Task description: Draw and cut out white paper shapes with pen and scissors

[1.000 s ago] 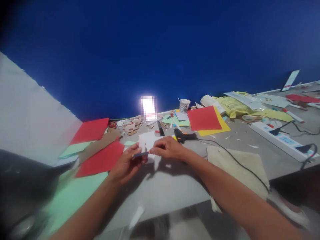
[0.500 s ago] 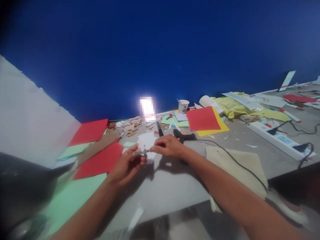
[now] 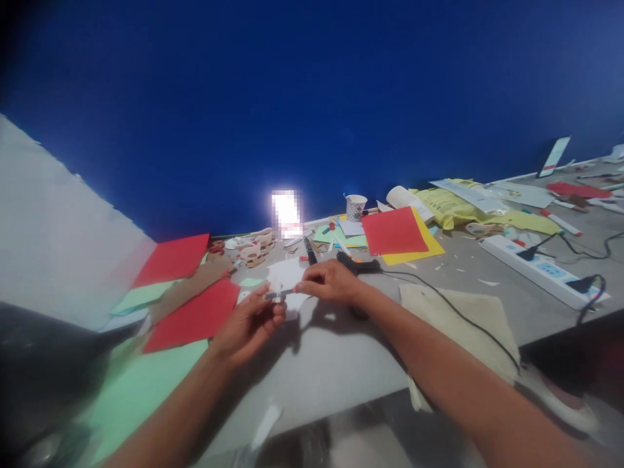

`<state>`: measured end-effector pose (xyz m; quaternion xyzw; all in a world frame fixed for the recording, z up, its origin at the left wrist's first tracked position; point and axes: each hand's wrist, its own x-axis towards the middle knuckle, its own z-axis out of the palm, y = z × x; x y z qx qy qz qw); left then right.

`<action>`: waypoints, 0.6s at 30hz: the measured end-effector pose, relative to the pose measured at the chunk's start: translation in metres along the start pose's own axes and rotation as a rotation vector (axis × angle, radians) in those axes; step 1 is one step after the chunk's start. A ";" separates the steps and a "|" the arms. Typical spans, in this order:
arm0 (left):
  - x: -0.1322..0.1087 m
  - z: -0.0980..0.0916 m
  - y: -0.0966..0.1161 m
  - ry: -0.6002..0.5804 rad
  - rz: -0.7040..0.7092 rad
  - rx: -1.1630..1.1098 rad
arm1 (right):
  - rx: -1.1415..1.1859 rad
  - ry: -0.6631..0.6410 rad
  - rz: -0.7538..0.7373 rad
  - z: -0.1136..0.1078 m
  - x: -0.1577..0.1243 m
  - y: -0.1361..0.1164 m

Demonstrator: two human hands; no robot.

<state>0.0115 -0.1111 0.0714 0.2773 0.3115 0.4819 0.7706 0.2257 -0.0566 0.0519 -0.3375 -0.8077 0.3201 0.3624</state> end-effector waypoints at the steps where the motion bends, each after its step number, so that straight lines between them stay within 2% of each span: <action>1: 0.000 0.000 0.000 0.006 -0.002 0.002 | -0.004 0.002 0.000 -0.001 0.000 0.000; 8: -0.002 0.000 0.001 0.068 -0.004 -0.005 | -0.024 -0.017 0.048 -0.008 0.001 0.001; 18: -0.003 -0.002 0.002 0.058 0.000 -0.031 | -0.056 0.042 0.032 -0.011 0.002 0.004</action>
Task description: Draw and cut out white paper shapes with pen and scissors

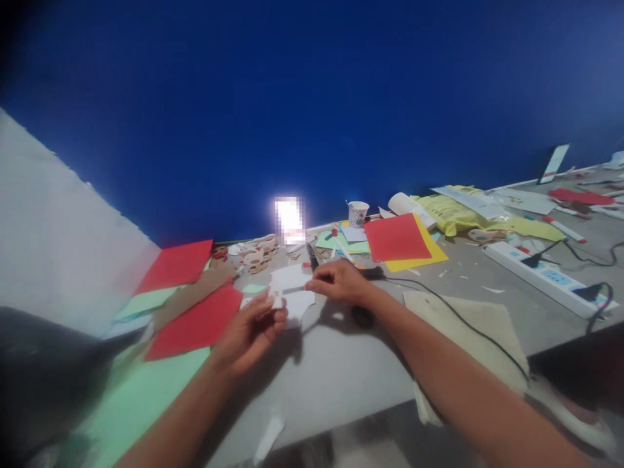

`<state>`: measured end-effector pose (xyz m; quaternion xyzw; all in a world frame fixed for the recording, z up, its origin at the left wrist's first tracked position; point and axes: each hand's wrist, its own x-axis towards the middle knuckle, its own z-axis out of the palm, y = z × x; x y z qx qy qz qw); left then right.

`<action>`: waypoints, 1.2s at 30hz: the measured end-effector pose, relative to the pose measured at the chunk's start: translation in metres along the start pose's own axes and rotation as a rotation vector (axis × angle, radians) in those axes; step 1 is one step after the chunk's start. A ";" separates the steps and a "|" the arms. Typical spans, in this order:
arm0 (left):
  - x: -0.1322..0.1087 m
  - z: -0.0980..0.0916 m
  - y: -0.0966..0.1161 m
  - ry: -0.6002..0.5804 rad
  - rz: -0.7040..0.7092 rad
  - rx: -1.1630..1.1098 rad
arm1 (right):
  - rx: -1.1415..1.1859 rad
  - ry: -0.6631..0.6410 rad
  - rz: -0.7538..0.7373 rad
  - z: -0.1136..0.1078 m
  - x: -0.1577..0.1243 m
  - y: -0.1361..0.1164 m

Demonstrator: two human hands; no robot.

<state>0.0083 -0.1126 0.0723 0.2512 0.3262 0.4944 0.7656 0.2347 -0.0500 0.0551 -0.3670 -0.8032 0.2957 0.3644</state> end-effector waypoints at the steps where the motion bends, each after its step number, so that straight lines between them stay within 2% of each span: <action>1: 0.000 0.000 0.000 0.001 -0.002 -0.004 | -0.003 0.004 -0.004 0.000 0.000 0.000; 6: 0.001 -0.002 0.000 0.025 -0.019 -0.018 | -0.017 0.027 -0.013 -0.001 0.001 0.004; 11: -0.001 -0.002 0.000 0.032 -0.033 0.000 | 0.069 0.060 0.060 -0.008 0.002 0.012; 14: 0.000 -0.003 -0.001 0.015 0.010 0.048 | 0.269 0.077 0.152 -0.007 0.002 0.014; 18: 0.003 -0.004 -0.004 0.006 0.046 0.118 | 0.622 0.085 0.272 0.006 0.002 0.010; 21: 0.004 -0.004 -0.007 0.010 0.044 0.158 | 0.718 0.017 0.328 0.018 0.000 0.004; 26: 0.007 -0.006 -0.010 0.034 0.065 0.160 | 0.738 -0.171 0.363 0.029 -0.005 -0.005; 29: 0.008 -0.005 -0.011 0.047 0.058 0.166 | 0.697 -0.199 0.341 0.031 -0.007 -0.007; 33: 0.007 -0.002 -0.010 0.042 0.044 0.151 | 0.739 -0.158 0.359 0.029 -0.005 -0.009; 36: 0.006 -0.001 -0.008 0.033 0.057 0.120 | 0.766 -0.039 0.348 0.027 -0.002 -0.007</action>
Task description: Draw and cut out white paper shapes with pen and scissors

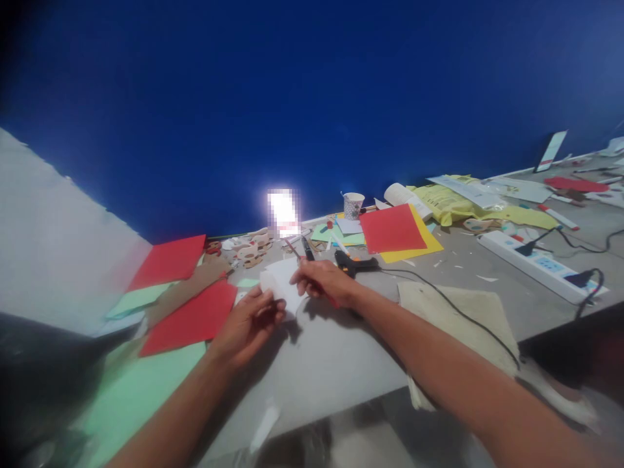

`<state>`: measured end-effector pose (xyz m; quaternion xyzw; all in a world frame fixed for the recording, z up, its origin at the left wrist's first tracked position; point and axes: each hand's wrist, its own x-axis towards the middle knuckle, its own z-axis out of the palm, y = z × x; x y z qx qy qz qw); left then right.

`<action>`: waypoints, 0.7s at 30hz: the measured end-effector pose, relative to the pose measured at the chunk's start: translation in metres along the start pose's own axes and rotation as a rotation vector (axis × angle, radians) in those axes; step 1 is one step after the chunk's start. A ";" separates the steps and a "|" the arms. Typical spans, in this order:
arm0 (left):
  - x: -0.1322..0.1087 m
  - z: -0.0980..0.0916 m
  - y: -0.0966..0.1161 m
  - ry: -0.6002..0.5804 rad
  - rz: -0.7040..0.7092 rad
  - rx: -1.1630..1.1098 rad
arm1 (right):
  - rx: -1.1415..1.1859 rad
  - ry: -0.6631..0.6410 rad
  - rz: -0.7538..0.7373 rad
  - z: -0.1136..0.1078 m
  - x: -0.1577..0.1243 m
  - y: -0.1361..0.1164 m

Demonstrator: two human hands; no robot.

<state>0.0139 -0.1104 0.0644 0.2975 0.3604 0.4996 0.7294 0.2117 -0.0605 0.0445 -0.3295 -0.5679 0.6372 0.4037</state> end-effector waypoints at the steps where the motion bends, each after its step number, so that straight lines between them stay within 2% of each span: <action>1: 0.000 0.000 0.000 -0.005 0.005 -0.010 | 0.003 0.044 -0.025 -0.001 0.001 0.000; 3: 0.000 -0.001 0.001 -0.020 0.007 -0.026 | -0.015 0.110 -0.060 -0.004 0.002 0.000; 5: 0.000 -0.002 0.001 -0.035 0.010 -0.036 | -0.060 0.110 -0.070 -0.008 0.002 0.000; 7: 0.000 -0.003 0.001 -0.052 0.017 -0.035 | -0.122 0.039 -0.080 -0.011 0.000 0.000; 13: -0.004 0.001 0.005 -0.119 0.037 0.018 | -0.278 -0.288 -0.123 -0.017 -0.008 -0.010; 21: -0.003 -0.001 0.004 -0.100 0.011 0.069 | -0.495 -0.347 -0.142 -0.013 -0.010 -0.020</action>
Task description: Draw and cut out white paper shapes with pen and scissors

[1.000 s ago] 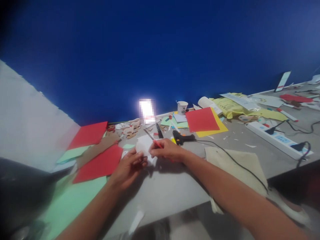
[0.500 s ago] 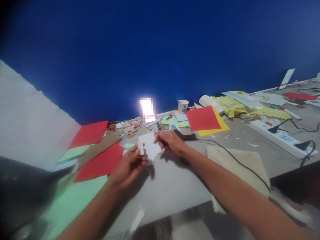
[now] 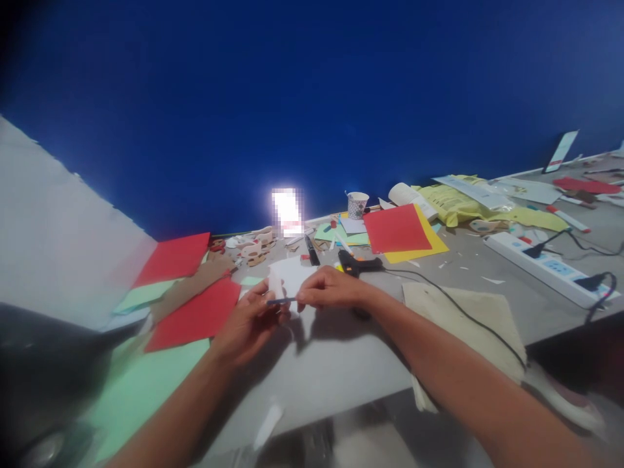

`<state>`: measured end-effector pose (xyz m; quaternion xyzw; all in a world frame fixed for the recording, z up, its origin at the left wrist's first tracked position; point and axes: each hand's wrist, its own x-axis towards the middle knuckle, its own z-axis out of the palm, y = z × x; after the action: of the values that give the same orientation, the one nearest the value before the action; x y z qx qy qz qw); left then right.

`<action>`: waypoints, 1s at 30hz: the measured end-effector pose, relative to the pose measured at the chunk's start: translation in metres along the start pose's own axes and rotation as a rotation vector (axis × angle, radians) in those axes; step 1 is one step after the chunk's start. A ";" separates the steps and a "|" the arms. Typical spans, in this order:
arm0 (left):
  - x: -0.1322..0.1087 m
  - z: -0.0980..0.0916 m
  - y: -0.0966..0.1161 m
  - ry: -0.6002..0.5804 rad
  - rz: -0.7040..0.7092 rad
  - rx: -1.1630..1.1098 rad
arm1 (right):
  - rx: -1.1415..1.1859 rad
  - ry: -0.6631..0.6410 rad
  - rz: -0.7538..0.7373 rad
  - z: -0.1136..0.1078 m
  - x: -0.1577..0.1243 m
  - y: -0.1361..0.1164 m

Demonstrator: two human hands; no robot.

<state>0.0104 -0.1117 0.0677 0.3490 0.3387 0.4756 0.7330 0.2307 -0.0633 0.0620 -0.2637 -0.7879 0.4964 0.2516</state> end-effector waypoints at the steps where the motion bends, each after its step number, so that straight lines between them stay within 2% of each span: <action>1: 0.000 0.000 -0.001 0.004 0.001 0.003 | -0.006 -0.006 0.002 0.001 0.000 0.000; 12: 0.001 -0.001 -0.002 -0.029 -0.002 -0.037 | -0.070 0.011 0.028 0.006 0.000 -0.001; 30: 0.001 0.000 0.000 -0.028 -0.031 -0.046 | -0.143 0.063 0.018 -0.003 0.001 -0.005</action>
<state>0.0111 -0.1114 0.0674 0.3332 0.3227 0.4671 0.7528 0.2308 -0.0626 0.0675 -0.3036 -0.8106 0.4326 0.2522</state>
